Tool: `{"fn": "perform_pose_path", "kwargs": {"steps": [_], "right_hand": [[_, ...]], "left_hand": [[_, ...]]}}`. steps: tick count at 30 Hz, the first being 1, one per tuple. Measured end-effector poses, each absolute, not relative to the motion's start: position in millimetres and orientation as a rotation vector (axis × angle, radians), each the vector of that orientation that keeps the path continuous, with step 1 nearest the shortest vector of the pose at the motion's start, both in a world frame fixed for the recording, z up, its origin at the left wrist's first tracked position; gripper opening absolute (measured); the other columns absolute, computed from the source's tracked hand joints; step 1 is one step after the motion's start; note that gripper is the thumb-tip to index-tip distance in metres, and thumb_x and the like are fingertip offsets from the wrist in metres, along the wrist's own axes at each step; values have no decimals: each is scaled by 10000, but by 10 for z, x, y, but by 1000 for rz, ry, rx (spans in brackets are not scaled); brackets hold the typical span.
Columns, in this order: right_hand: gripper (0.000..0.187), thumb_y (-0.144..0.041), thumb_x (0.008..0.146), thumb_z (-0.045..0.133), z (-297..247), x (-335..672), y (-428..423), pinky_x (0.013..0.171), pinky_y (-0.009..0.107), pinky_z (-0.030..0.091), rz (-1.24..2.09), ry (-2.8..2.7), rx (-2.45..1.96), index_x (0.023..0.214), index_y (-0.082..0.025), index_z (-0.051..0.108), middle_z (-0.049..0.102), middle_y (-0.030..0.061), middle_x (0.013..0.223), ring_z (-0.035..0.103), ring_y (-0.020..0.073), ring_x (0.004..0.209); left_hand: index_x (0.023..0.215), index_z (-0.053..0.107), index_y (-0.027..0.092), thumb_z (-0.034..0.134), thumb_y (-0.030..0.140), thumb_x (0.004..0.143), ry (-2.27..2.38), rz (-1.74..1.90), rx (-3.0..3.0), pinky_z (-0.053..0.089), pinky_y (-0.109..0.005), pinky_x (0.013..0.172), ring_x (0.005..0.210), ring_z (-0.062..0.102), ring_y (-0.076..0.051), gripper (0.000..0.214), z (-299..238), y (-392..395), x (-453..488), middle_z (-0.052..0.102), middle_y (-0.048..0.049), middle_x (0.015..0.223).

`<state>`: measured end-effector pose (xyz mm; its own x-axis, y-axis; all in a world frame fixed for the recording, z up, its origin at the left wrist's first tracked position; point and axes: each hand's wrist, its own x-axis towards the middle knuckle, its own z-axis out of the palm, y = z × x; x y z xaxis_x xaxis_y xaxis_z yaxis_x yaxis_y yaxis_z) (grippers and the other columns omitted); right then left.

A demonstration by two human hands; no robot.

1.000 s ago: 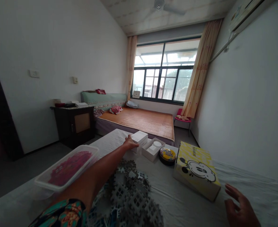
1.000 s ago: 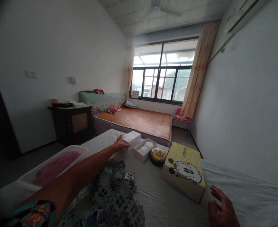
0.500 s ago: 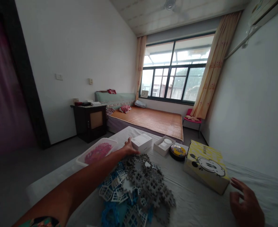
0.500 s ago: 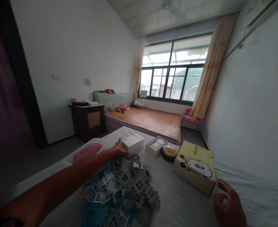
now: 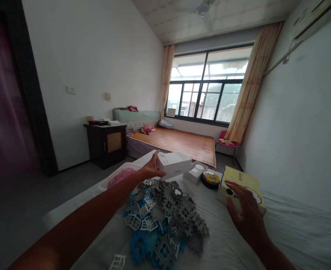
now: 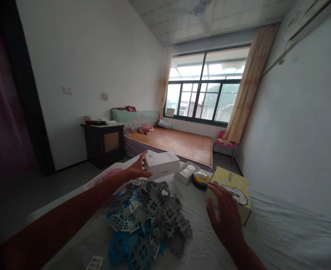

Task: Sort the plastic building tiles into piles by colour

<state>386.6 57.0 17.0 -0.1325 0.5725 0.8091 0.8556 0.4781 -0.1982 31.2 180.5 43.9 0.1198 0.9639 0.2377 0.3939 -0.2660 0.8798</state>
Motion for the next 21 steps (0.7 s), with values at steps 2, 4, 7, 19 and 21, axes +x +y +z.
{"fn": "perform_pose_path", "kwargs": {"steps": [2,4,7,19,21], "right_hand": [[615,-401,839,540,495,3562,710,1092,482,253,-304,-2026,-1128,1394,-248,321,395,89,1436,336,282,1320],[906,-518,729,651,757,3344,858,1093,511,232,-157,-2233,-1075,1460,-225,203,278,104,1508,244,320,1366],[1119,-594,581,733,943,3176,1003,1078,516,262,184,-2611,-996,1476,-199,190,332,131,1481,295,346,1340],[933,-572,618,726,1053,3364,874,1065,469,310,463,-2600,-1015,1417,-248,370,440,80,1413,419,301,1261],[907,-587,638,707,1053,3422,872,1059,469,317,472,-2554,-1029,1413,-251,378,453,75,1402,436,300,1246]], "left_hand": [[1476,3,295,810,227,526,1103,1050,1805,498,-381,885,1094,556,-254,1248,521,1451,335,393,-148,1390],[1475,-10,329,810,198,517,1025,973,1856,520,-378,853,1109,545,-265,1268,550,1090,373,393,-141,1379],[1479,43,332,811,177,506,1034,906,1901,499,-383,902,1163,503,-272,1248,525,656,429,410,-123,1362],[1492,33,253,806,232,550,1101,843,1884,502,-377,879,1205,450,-298,1219,416,457,595,416,-156,1390],[1491,76,240,808,256,555,1107,870,1883,484,-374,913,1208,447,-293,1188,382,447,620,395,-147,1413]]}}
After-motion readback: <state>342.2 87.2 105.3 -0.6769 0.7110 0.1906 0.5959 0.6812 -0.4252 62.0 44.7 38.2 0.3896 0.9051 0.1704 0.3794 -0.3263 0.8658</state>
